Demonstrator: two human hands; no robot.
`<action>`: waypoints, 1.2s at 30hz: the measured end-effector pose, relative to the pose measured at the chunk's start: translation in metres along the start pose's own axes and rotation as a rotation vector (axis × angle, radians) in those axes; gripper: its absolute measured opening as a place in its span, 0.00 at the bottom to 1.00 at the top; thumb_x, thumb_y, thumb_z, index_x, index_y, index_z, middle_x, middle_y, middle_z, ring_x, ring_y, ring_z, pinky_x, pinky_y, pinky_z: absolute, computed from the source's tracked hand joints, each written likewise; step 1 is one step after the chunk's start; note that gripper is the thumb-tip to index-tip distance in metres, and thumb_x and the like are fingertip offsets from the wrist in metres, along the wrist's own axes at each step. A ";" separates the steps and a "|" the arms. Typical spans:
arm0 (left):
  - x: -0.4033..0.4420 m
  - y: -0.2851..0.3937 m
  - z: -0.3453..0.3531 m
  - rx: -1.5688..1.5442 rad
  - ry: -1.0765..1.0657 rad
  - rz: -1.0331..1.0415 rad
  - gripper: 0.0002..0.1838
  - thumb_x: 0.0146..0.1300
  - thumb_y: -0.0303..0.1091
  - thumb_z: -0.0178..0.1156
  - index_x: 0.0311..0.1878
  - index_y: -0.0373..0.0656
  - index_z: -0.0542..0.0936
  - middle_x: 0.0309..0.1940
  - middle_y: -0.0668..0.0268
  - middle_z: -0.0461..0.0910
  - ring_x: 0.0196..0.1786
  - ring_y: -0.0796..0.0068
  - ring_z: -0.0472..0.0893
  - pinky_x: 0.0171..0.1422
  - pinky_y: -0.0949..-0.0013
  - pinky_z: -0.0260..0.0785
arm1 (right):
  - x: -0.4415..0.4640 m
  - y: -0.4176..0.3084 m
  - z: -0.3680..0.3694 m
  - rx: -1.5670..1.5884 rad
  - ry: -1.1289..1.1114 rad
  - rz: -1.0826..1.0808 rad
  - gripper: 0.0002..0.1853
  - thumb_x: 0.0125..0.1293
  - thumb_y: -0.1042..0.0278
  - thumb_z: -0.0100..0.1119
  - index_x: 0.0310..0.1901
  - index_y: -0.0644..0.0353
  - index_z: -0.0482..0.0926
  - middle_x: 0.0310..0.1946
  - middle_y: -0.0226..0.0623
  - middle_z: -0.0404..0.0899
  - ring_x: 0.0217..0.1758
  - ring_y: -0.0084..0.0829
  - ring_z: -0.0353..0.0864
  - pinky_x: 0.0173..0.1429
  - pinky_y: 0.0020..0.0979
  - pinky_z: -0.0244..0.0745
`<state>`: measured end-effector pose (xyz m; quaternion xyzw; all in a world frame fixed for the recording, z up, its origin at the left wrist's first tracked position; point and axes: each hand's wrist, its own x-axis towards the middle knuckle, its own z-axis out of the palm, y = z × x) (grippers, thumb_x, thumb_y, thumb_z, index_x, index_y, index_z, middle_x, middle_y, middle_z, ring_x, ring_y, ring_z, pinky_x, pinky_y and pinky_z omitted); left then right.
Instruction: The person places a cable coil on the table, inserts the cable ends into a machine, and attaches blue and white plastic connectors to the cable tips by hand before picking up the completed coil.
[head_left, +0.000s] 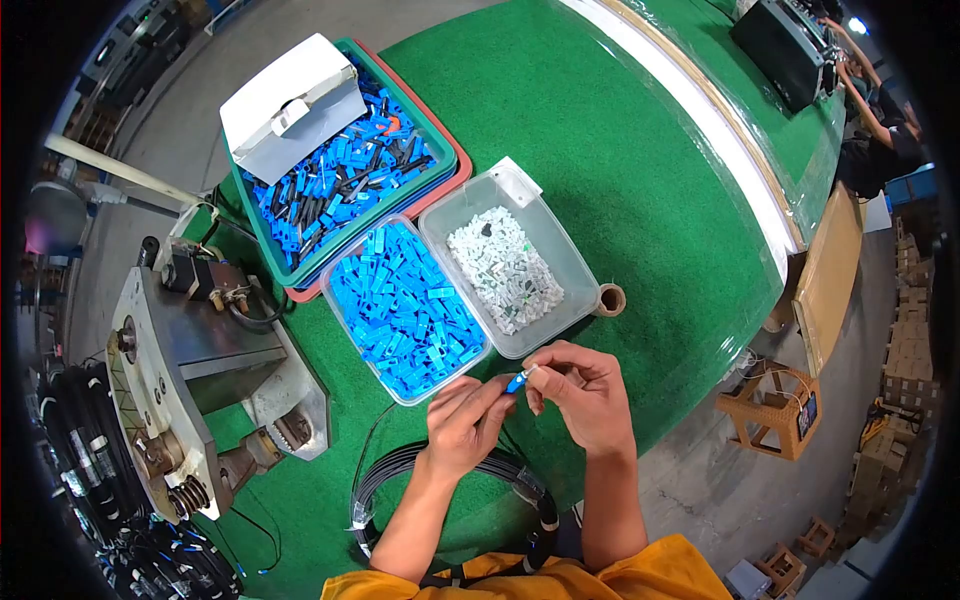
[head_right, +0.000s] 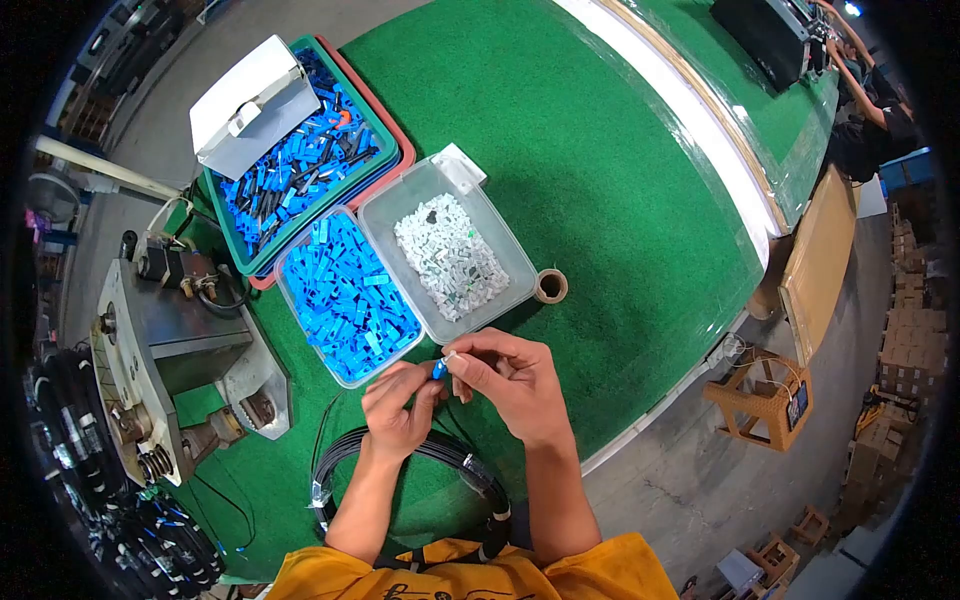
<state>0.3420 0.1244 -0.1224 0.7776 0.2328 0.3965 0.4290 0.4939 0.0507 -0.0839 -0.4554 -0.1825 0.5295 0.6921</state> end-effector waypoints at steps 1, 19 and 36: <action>0.000 0.000 0.000 0.020 -0.012 0.008 0.08 0.59 0.17 0.65 0.43 0.29 0.82 0.26 0.59 0.84 0.26 0.67 0.82 0.34 0.68 0.73 | -0.001 -0.001 -0.001 -0.013 0.007 -0.004 0.07 0.66 0.80 0.64 0.44 0.70 0.83 0.35 0.34 0.82 0.30 0.21 0.78 0.34 0.22 0.73; 0.002 0.005 0.001 0.027 0.006 -0.014 0.09 0.60 0.19 0.65 0.44 0.29 0.82 0.24 0.62 0.84 0.25 0.67 0.82 0.32 0.68 0.72 | -0.010 0.014 0.013 -0.154 0.110 -0.136 0.10 0.65 0.81 0.64 0.49 0.70 0.83 0.37 0.35 0.81 0.33 0.20 0.81 0.34 0.20 0.75; 0.002 0.003 0.000 -0.066 -0.034 0.007 0.09 0.60 0.19 0.64 0.45 0.30 0.82 0.23 0.64 0.83 0.24 0.70 0.81 0.32 0.68 0.70 | -0.014 0.020 0.010 -0.202 0.090 -0.205 0.14 0.64 0.83 0.64 0.51 0.68 0.83 0.43 0.37 0.79 0.41 0.22 0.80 0.42 0.22 0.78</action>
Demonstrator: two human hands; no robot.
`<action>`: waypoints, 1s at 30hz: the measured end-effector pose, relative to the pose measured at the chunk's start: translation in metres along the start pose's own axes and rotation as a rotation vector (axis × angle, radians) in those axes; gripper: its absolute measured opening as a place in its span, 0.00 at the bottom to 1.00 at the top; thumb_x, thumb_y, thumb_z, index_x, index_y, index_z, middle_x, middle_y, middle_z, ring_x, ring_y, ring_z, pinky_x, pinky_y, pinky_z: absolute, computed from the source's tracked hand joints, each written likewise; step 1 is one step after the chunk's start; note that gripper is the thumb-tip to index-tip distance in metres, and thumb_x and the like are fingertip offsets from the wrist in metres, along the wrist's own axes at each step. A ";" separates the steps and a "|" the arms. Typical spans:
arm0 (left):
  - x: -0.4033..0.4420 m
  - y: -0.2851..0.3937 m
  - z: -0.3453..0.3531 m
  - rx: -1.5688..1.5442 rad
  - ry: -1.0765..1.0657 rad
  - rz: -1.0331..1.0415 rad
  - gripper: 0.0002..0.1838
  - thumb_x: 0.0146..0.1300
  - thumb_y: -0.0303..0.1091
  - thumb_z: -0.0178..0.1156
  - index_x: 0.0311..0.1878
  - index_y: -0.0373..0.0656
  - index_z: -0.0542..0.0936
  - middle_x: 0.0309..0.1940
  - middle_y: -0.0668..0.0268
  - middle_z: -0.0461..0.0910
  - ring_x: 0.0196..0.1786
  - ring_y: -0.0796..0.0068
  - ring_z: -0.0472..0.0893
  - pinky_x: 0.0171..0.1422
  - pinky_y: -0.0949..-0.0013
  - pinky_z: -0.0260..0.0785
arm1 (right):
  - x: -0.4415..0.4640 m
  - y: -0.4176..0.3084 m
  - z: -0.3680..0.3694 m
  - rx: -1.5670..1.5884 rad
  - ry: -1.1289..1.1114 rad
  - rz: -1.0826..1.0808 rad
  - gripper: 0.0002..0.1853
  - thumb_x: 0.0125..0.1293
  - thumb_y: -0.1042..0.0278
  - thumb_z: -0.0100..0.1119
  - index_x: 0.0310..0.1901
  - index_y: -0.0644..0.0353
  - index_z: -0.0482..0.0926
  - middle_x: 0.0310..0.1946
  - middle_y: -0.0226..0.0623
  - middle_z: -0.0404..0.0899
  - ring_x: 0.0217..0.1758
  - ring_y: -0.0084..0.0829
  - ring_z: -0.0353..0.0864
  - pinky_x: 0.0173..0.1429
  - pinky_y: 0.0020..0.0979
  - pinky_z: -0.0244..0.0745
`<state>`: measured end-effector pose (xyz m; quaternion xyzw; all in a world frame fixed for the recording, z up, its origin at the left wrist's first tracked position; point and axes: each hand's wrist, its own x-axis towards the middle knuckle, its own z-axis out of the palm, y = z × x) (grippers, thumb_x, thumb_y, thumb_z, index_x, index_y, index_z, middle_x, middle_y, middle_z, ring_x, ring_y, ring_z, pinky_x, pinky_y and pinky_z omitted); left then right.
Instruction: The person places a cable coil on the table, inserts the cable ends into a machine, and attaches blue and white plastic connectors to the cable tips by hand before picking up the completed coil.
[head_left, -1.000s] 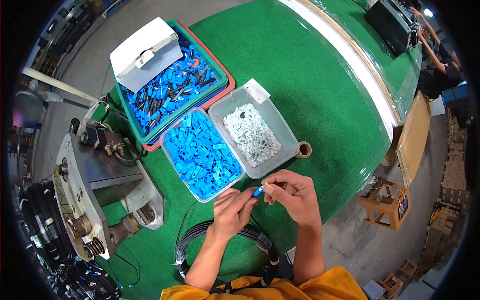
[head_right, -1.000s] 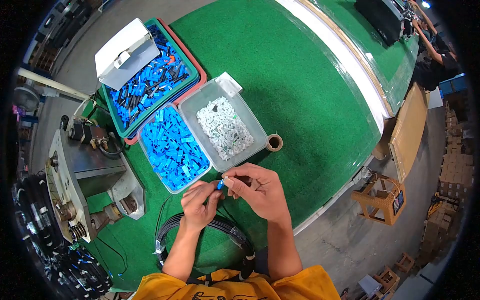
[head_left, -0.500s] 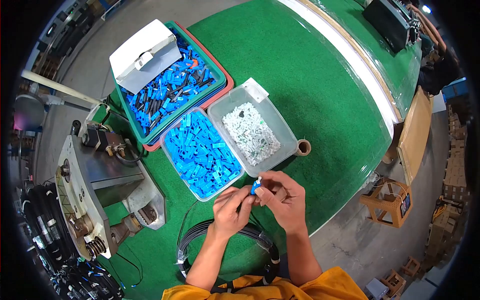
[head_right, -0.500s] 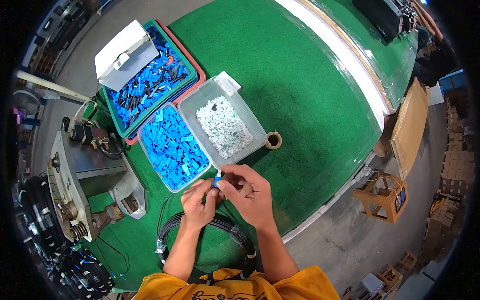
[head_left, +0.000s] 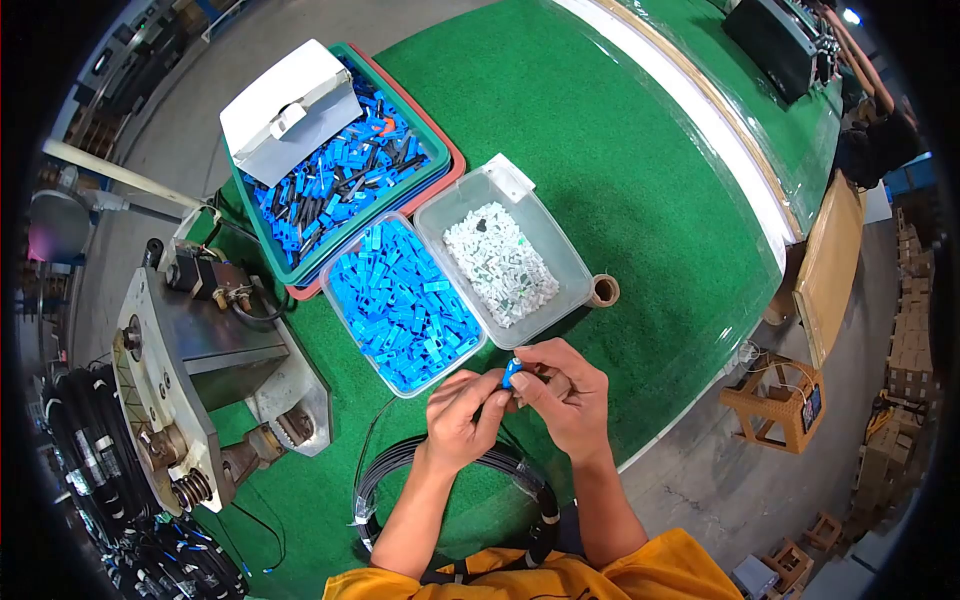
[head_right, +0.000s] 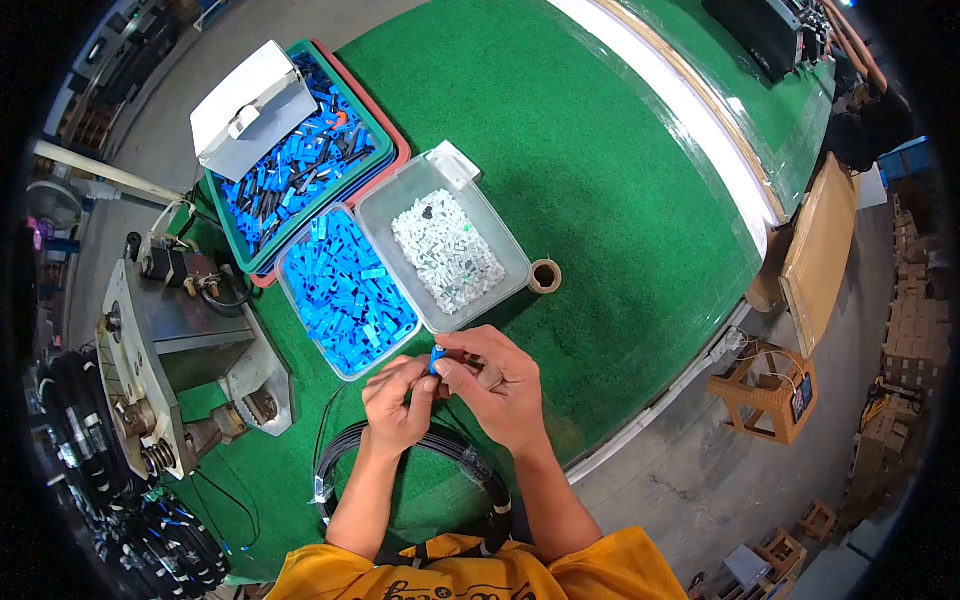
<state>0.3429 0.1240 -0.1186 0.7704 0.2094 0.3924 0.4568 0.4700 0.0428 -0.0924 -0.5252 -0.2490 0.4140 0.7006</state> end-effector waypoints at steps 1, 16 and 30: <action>0.000 0.001 0.000 0.010 -0.005 -0.003 0.09 0.60 0.19 0.64 0.44 0.30 0.82 0.23 0.64 0.83 0.24 0.70 0.81 0.33 0.68 0.70 | -0.001 0.001 0.000 0.003 0.010 0.003 0.13 0.64 0.83 0.64 0.51 0.68 0.83 0.43 0.38 0.79 0.41 0.22 0.80 0.42 0.21 0.78; 0.004 0.005 0.001 0.073 0.043 -0.003 0.10 0.60 0.18 0.64 0.45 0.29 0.82 0.24 0.63 0.83 0.24 0.70 0.81 0.30 0.70 0.70 | -0.003 0.006 0.008 0.038 0.036 -0.026 0.13 0.65 0.83 0.63 0.51 0.68 0.83 0.42 0.35 0.79 0.40 0.18 0.79 0.39 0.19 0.78; -0.046 0.035 -0.053 0.069 0.137 -0.207 0.13 0.65 0.24 0.61 0.52 0.33 0.82 0.44 0.59 0.88 0.48 0.69 0.86 0.59 0.65 0.74 | -0.080 0.022 0.004 -0.626 -0.014 -0.159 0.19 0.63 0.70 0.68 0.55 0.62 0.79 0.44 0.41 0.78 0.46 0.34 0.79 0.51 0.31 0.74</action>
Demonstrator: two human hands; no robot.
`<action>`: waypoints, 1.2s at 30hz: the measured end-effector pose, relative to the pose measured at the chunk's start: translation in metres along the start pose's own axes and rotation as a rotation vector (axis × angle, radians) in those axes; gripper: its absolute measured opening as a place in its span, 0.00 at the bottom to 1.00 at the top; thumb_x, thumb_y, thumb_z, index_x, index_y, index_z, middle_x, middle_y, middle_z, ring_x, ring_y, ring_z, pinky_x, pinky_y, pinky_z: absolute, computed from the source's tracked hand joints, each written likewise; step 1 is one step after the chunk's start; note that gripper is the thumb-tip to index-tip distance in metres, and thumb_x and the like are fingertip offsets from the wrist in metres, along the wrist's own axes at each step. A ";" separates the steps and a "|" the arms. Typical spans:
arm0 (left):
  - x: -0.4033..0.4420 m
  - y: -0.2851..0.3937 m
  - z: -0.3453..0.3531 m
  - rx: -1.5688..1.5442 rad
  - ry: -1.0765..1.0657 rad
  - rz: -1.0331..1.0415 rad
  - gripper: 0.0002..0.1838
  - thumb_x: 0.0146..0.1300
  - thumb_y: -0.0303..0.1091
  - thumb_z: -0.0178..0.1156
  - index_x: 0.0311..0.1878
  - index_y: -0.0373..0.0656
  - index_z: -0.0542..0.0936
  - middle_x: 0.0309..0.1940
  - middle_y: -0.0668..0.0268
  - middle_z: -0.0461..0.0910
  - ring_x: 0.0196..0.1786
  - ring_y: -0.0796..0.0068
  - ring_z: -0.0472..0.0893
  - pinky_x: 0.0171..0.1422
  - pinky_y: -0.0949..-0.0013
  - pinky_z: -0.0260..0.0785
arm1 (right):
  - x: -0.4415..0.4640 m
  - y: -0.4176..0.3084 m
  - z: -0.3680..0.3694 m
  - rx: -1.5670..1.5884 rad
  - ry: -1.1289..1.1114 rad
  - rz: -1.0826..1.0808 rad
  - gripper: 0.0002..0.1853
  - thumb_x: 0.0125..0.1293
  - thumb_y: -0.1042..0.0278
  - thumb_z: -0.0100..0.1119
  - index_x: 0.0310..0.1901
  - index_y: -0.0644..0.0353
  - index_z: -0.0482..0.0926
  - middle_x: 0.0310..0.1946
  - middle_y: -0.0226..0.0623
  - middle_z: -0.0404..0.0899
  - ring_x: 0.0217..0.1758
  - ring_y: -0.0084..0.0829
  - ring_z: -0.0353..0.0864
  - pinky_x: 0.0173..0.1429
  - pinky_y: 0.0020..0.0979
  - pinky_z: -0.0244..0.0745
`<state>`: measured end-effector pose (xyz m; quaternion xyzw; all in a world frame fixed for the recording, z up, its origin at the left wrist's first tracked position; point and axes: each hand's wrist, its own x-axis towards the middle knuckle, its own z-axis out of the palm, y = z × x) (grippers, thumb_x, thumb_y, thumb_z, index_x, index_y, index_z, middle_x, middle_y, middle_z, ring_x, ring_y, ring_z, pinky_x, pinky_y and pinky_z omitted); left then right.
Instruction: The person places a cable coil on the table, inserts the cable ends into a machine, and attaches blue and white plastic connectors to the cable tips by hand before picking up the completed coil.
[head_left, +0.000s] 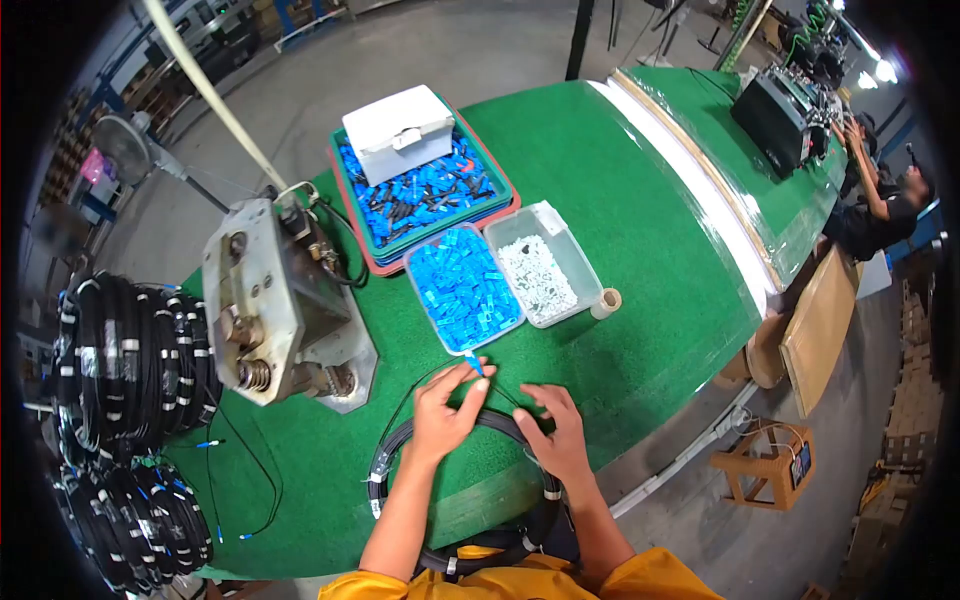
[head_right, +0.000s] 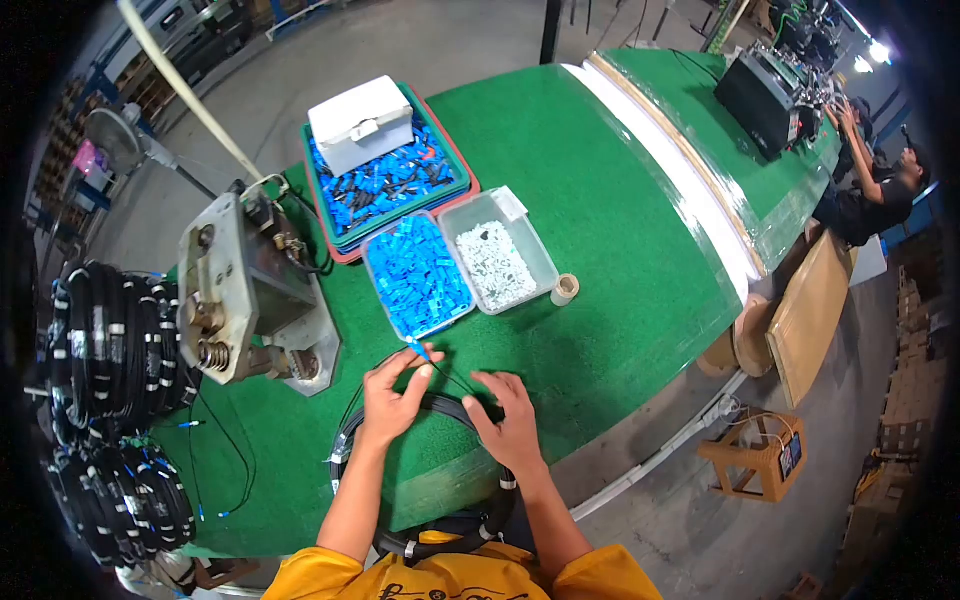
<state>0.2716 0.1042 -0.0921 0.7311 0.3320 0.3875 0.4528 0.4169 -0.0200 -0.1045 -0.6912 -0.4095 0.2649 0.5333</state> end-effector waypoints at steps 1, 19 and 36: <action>-0.009 0.002 -0.016 0.066 0.013 -0.009 0.14 0.64 0.24 0.62 0.52 0.34 0.82 0.44 0.58 0.88 0.50 0.66 0.85 0.60 0.63 0.74 | -0.009 -0.002 -0.005 -0.159 -0.085 -0.089 0.20 0.61 0.66 0.70 0.54 0.61 0.80 0.46 0.44 0.77 0.49 0.40 0.78 0.55 0.36 0.74; -0.122 -0.020 -0.111 0.282 0.045 -0.241 0.22 0.58 0.30 0.69 0.55 0.34 0.80 0.41 0.55 0.76 0.47 0.55 0.76 0.56 0.60 0.69 | -0.072 0.026 -0.003 -0.281 -0.033 -0.148 0.26 0.52 0.78 0.66 0.56 0.63 0.76 0.44 0.45 0.74 0.48 0.49 0.74 0.56 0.43 0.71; -0.128 0.074 -0.221 -0.060 0.530 -0.094 0.15 0.79 0.39 0.47 0.45 0.37 0.76 0.31 0.74 0.72 0.31 0.86 0.61 0.38 0.77 0.59 | 0.030 -0.122 0.059 0.317 -0.452 -0.494 0.23 0.57 0.86 0.65 0.51 0.57 0.70 0.48 0.31 0.73 0.42 0.21 0.75 0.47 0.24 0.72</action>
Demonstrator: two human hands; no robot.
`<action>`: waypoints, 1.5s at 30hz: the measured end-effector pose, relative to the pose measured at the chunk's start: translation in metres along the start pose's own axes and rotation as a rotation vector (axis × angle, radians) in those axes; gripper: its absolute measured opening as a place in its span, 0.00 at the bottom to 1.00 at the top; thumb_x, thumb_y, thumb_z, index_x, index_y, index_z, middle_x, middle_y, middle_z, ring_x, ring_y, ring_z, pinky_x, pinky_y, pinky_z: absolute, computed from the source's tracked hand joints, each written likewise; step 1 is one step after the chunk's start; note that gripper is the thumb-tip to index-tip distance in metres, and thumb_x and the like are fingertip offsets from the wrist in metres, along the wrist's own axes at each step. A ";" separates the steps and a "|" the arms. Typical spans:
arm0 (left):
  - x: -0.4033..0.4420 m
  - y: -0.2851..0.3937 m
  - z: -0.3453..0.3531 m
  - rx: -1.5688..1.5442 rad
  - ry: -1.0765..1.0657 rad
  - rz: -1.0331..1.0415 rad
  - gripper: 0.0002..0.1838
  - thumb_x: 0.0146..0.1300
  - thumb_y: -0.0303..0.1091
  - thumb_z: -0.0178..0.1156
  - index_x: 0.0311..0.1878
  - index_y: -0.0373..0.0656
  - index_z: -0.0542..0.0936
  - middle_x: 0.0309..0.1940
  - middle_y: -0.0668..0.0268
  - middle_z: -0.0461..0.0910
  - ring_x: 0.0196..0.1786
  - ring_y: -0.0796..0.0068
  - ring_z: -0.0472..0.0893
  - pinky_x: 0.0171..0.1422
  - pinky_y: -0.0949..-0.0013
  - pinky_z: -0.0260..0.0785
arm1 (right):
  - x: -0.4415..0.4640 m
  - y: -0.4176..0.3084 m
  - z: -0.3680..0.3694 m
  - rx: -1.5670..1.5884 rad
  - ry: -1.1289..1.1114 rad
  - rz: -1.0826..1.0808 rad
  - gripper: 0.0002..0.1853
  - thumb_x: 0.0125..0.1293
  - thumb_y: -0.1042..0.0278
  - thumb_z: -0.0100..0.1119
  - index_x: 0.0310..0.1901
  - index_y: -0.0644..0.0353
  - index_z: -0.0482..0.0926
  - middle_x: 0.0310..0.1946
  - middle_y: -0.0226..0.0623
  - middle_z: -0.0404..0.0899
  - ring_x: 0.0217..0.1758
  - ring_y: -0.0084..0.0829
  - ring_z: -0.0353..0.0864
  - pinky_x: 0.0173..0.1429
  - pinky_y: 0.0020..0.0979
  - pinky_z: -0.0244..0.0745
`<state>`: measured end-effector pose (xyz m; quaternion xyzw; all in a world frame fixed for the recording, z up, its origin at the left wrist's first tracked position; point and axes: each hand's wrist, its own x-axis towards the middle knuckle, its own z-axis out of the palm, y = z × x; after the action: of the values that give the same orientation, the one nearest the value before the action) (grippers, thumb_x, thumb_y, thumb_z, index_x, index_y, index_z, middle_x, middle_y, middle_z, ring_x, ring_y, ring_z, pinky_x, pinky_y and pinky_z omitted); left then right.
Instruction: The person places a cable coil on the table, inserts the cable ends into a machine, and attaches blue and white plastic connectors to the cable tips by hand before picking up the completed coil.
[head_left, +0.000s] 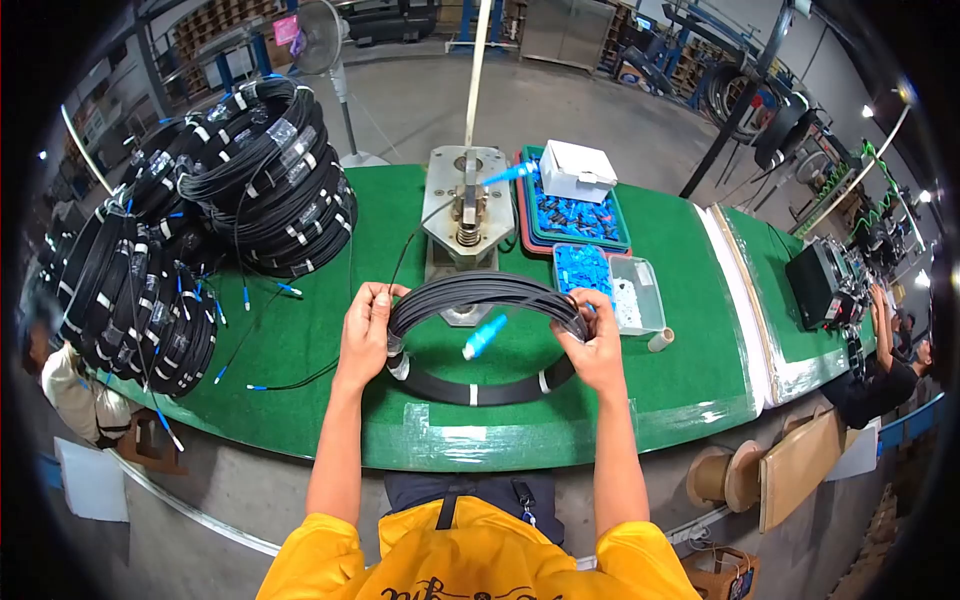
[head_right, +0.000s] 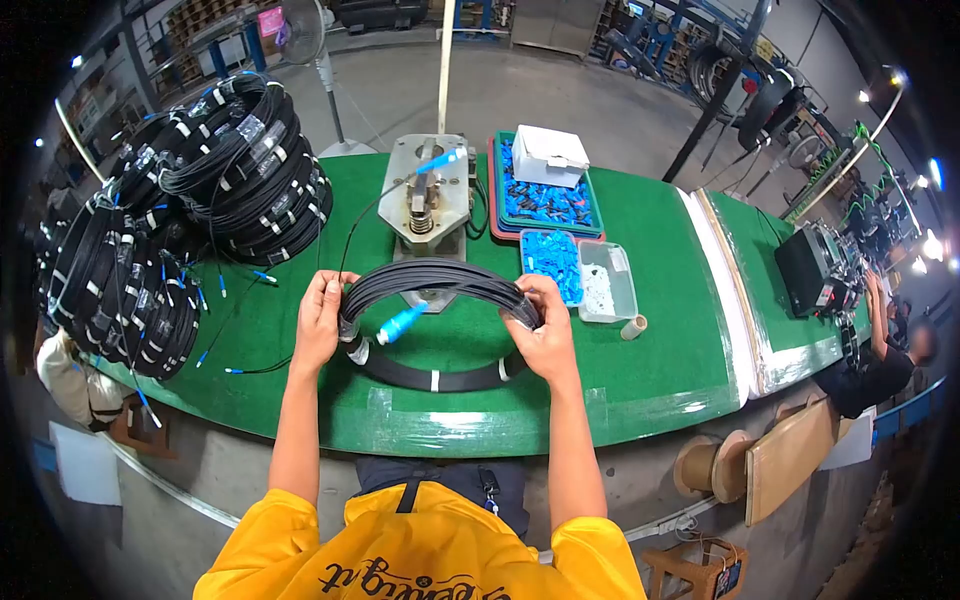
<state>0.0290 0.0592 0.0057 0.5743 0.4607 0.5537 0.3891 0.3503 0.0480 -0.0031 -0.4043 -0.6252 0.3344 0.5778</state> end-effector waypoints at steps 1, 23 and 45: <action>0.002 0.003 0.001 0.004 0.009 0.006 0.15 0.79 0.39 0.47 0.45 0.37 0.76 0.31 0.74 0.72 0.31 0.86 0.61 0.38 0.77 0.59 | 0.007 -0.001 0.003 0.027 -0.047 -0.055 0.24 0.57 0.86 0.65 0.51 0.55 0.69 0.49 0.32 0.73 0.43 0.21 0.75 0.48 0.24 0.72; 0.029 -0.022 0.018 -0.132 0.143 0.029 0.17 0.81 0.44 0.41 0.43 0.41 0.71 0.42 0.62 0.81 0.41 0.82 0.78 0.49 0.74 0.72 | 0.049 0.014 0.025 -0.171 0.387 -0.055 0.17 0.78 0.56 0.52 0.38 0.62 0.72 0.29 0.32 0.78 0.32 0.20 0.72 0.40 0.27 0.70; 0.023 -0.086 0.005 0.082 0.224 0.219 0.25 0.76 0.57 0.47 0.45 0.38 0.70 0.26 0.65 0.78 0.27 0.79 0.76 0.32 0.71 0.69 | 0.046 0.037 0.042 -0.268 0.283 0.040 0.18 0.77 0.54 0.52 0.47 0.65 0.71 0.28 0.38 0.77 0.29 0.27 0.77 0.33 0.33 0.70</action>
<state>0.0251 0.1047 -0.0711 0.5712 0.4580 0.6340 0.2489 0.3131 0.1078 -0.0197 -0.5329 -0.5687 0.1995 0.5940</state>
